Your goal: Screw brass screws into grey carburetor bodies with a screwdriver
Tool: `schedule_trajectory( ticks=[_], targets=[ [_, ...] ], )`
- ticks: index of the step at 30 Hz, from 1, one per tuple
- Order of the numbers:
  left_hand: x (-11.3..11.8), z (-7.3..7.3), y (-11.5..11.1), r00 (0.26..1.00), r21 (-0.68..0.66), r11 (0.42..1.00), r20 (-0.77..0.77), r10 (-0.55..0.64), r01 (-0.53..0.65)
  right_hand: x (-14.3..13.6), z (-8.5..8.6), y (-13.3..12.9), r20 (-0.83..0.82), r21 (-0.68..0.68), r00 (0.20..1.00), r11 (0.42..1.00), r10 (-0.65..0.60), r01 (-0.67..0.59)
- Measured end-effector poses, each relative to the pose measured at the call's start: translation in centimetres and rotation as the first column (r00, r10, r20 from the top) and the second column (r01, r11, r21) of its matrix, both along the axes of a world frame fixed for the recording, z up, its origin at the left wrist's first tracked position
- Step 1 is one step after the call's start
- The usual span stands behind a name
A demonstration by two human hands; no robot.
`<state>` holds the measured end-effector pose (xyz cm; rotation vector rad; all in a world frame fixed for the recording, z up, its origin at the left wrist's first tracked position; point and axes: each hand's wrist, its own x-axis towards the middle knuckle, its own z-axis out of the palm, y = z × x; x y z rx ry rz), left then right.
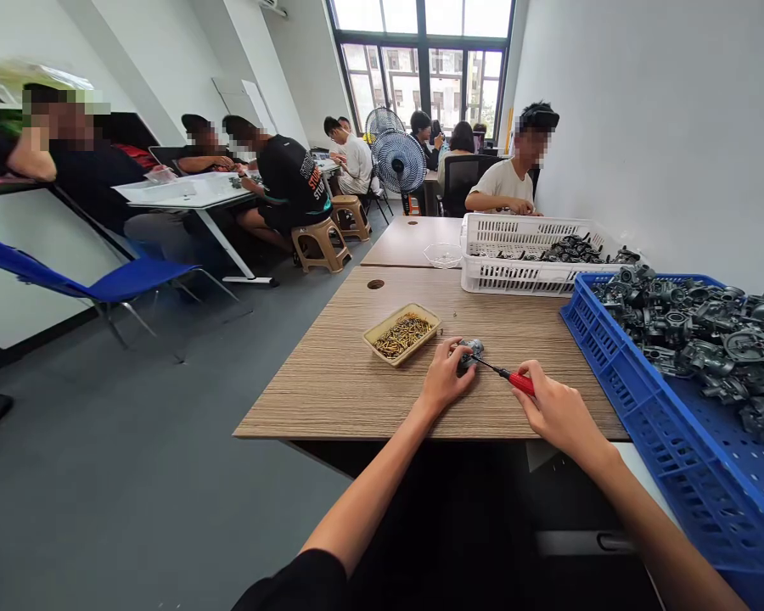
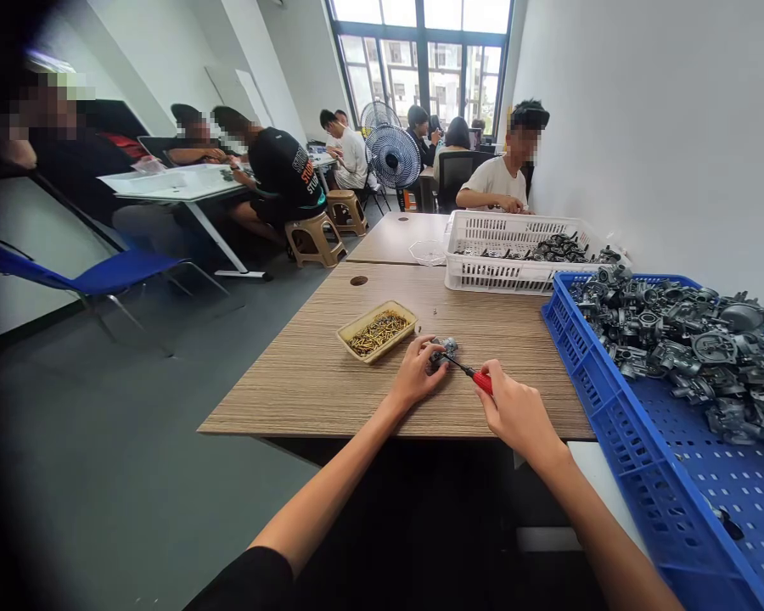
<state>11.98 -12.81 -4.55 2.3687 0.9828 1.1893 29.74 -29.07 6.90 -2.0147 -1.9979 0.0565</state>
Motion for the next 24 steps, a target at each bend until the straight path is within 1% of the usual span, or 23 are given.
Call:
schedule_trajectory(
  ticks=[7, 15, 24],
  targets=[
    [0.04, 0.07, -0.04, 1.000, -0.003, 1.000, 0.004, 0.000, 0.000, 0.06, 0.00, 0.19, 0.062, -0.042, 0.995, 0.996, -0.075, 0.077],
    [0.01, 0.11, -0.06, 1.000, 0.005, 1.000, -0.002, -0.004, 0.004, 0.00, 0.09, 0.00, 0.005, -0.040, 1.000, 0.999, -0.012, 0.013],
    [0.02, 0.02, -0.03, 1.000, 0.010, 1.000, 0.008, 0.003, -0.003, 0.11, 0.11, 0.16, 0.044, -0.076, 0.997, 0.995, -0.067, 0.071]
  ],
)
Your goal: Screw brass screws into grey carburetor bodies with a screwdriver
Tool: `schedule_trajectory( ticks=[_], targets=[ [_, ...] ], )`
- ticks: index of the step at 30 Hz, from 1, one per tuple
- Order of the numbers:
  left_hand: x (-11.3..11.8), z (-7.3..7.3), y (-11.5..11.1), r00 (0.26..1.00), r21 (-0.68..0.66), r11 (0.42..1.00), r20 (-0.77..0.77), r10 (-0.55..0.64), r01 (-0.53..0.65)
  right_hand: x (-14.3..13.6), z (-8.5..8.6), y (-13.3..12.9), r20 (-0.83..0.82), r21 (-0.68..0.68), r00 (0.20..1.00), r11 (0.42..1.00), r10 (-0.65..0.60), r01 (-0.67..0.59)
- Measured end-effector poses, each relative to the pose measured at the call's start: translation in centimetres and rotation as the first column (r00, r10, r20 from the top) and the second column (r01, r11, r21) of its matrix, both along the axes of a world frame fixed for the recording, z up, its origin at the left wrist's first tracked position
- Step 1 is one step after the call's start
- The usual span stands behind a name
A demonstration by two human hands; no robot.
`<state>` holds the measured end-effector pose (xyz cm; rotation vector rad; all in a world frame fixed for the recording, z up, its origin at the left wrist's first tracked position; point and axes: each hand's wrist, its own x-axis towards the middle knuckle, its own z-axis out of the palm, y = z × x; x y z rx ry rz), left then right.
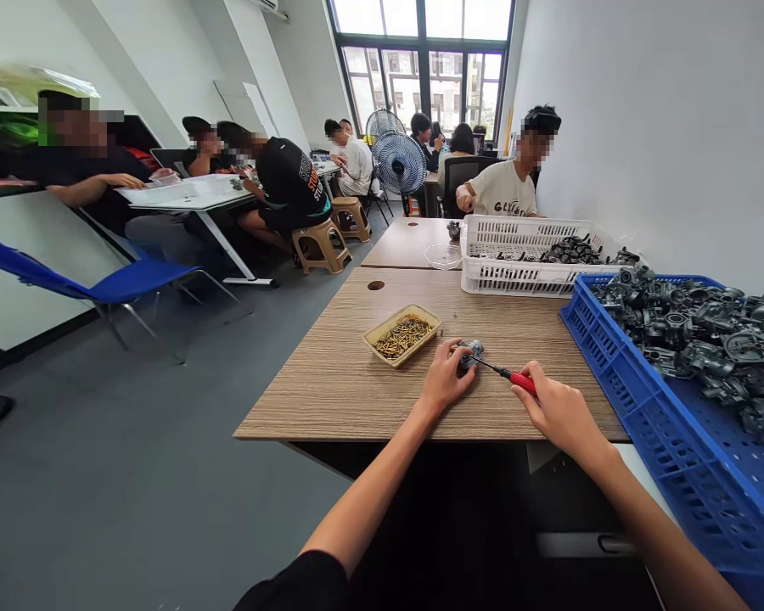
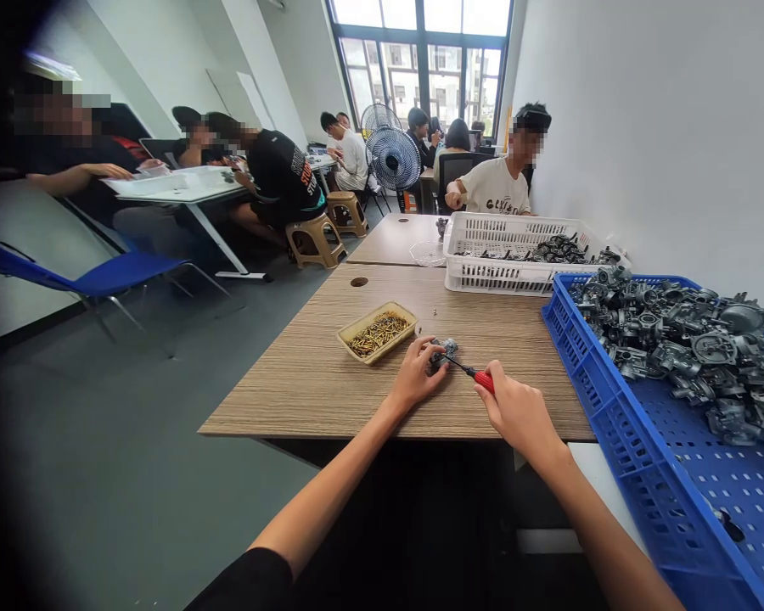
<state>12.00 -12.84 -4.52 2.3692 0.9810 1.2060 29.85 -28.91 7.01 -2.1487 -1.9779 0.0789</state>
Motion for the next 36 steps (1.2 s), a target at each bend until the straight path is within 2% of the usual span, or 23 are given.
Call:
schedule_trajectory(
  ticks=[11, 21, 36],
  targets=[
    [0.06, 0.01, -0.06, 1.000, 0.001, 1.000, -0.006, 0.010, -0.010, 0.05, -0.25, -0.07, -0.050, 0.025, 0.998, 0.999, 0.050, -0.048],
    [0.03, 0.04, -0.02, 1.000, 0.016, 1.000, 0.008, 0.004, -0.004, -0.10, 0.03, -0.02, -0.028, -0.046, 1.000, 0.999, 0.007, -0.008],
    [0.00, -0.19, 0.14, 1.000, -0.003, 1.000, 0.005, 0.001, -0.001, -0.09, -0.15, 0.04, -0.069, -0.038, 0.997, 0.999, 0.025, -0.028]
  ],
)
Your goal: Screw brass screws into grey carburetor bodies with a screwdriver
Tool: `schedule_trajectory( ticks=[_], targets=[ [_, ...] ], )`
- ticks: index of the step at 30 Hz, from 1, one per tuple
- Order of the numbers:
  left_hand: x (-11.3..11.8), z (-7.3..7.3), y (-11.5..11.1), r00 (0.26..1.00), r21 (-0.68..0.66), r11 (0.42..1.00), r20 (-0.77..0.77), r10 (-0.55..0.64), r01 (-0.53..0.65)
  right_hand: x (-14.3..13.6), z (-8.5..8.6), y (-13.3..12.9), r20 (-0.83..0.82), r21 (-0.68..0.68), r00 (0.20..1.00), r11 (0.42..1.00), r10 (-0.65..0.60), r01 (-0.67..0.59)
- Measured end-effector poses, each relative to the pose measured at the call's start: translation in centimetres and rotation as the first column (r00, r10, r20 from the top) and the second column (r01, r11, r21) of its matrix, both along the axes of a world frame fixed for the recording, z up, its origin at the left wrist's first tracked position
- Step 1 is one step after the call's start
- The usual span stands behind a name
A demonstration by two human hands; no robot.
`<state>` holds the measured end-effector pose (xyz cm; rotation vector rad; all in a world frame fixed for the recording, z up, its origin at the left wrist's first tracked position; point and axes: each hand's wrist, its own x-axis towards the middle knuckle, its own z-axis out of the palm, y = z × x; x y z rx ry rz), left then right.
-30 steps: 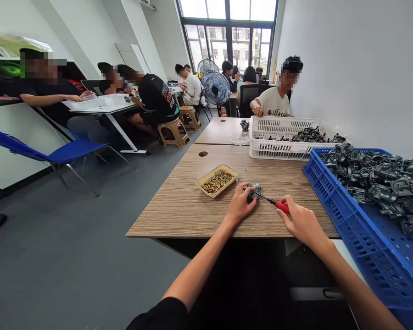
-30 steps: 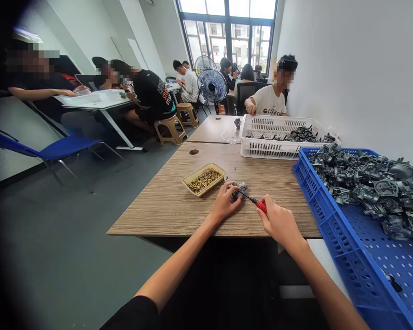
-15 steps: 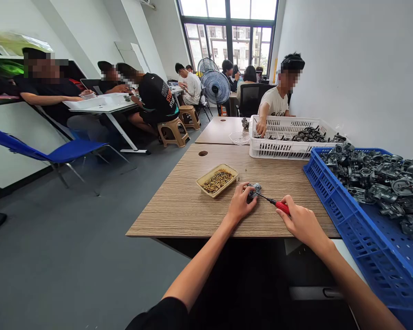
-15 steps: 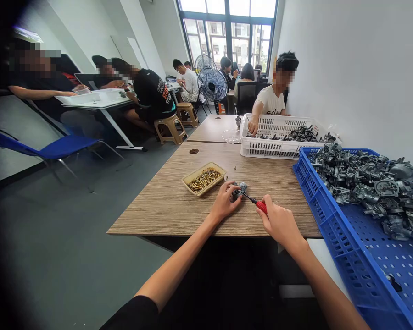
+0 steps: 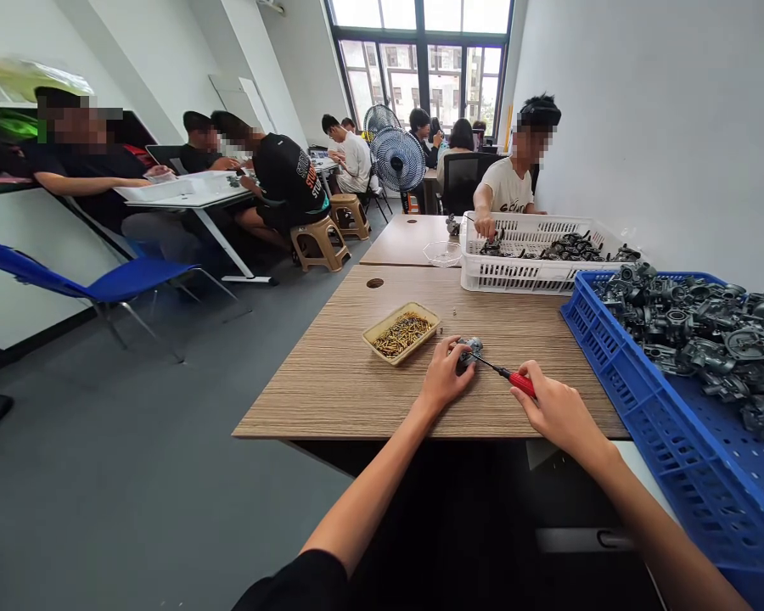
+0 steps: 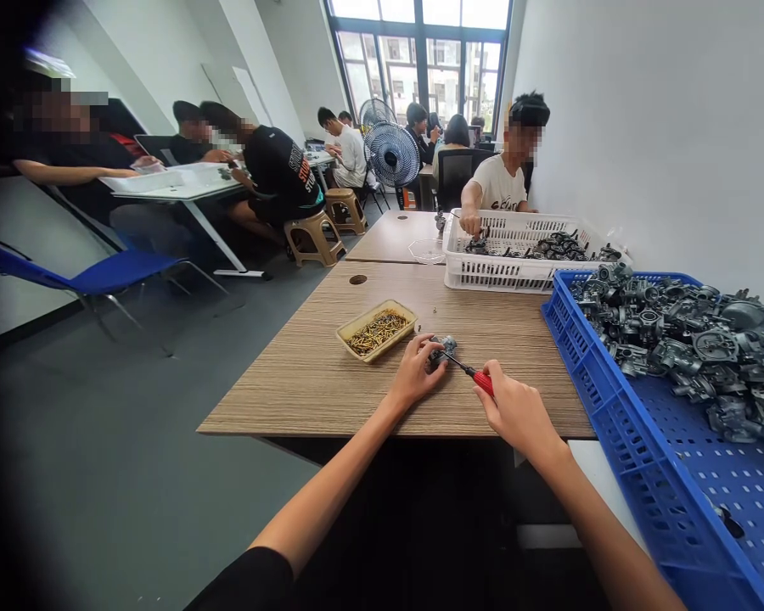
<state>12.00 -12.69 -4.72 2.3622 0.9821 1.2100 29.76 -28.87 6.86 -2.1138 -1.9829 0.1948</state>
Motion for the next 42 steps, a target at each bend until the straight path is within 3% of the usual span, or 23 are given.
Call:
schedule_trajectory(
  ticks=[42],
  targets=[
    [-0.04, 0.04, 0.02, 1.000, -0.012, 1.000, -0.001, 0.004, -0.004, 0.15, -0.22, 0.09, 0.039, -0.028, 0.999, 0.999, 0.027, -0.026]
  ],
)
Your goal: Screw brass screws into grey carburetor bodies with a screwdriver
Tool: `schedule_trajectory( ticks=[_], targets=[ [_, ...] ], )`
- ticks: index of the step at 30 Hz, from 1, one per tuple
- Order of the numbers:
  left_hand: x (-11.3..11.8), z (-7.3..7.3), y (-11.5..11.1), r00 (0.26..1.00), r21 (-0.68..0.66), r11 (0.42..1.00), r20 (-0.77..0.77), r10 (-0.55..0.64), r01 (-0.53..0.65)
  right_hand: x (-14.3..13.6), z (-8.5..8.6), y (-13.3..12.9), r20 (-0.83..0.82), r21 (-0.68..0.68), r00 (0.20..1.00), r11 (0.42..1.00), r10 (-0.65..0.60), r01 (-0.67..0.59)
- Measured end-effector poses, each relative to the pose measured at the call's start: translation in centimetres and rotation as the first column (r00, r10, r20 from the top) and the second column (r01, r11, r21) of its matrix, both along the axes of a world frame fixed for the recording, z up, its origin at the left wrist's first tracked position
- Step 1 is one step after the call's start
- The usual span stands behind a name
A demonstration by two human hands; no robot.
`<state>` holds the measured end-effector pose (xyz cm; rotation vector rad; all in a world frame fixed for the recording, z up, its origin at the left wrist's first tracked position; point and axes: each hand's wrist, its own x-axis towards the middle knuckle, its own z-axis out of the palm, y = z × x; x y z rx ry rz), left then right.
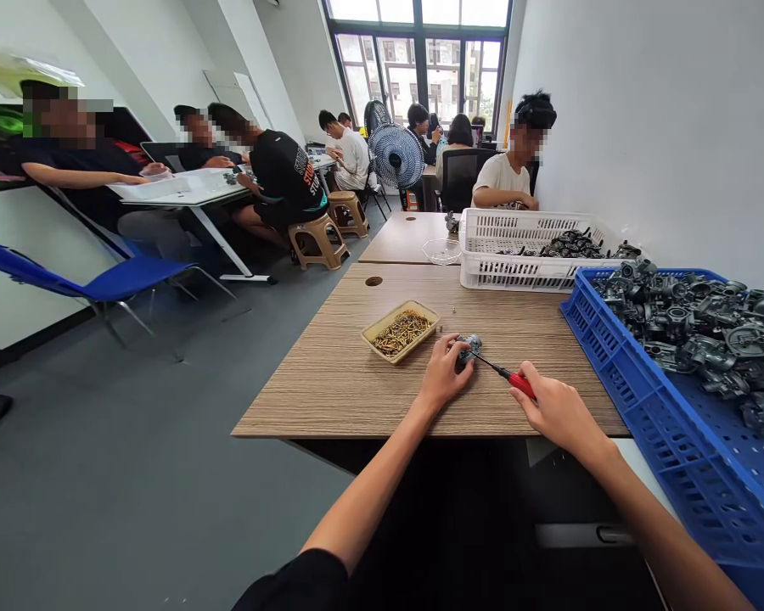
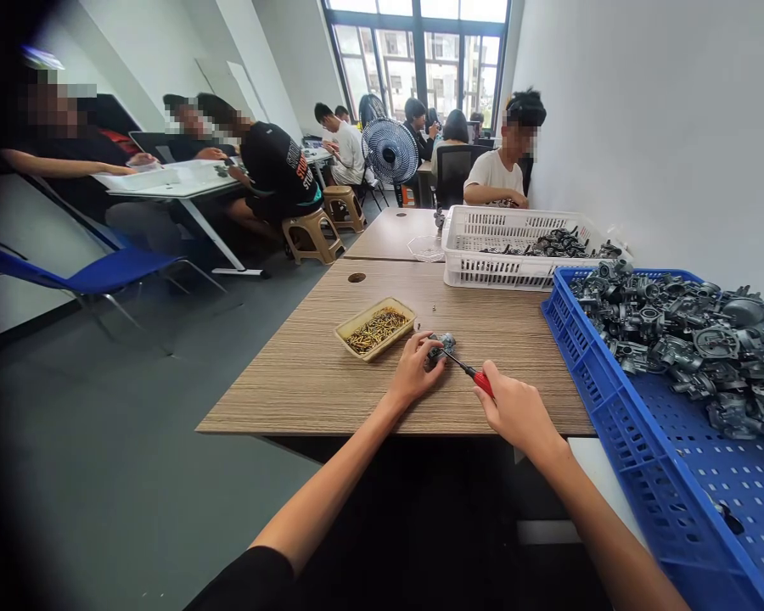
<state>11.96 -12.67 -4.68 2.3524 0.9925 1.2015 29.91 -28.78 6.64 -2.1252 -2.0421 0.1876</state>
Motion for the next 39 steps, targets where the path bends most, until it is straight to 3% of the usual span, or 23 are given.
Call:
schedule_trajectory(
  ticks=[39],
  targets=[
    [-0.02, -0.06, -0.04, 1.000, 0.005, 1.000, -0.015, -0.001, 0.001, -0.06, 0.76, -0.06, -0.052, -0.039, 0.998, 0.999, -0.033, 0.031]
  ],
)
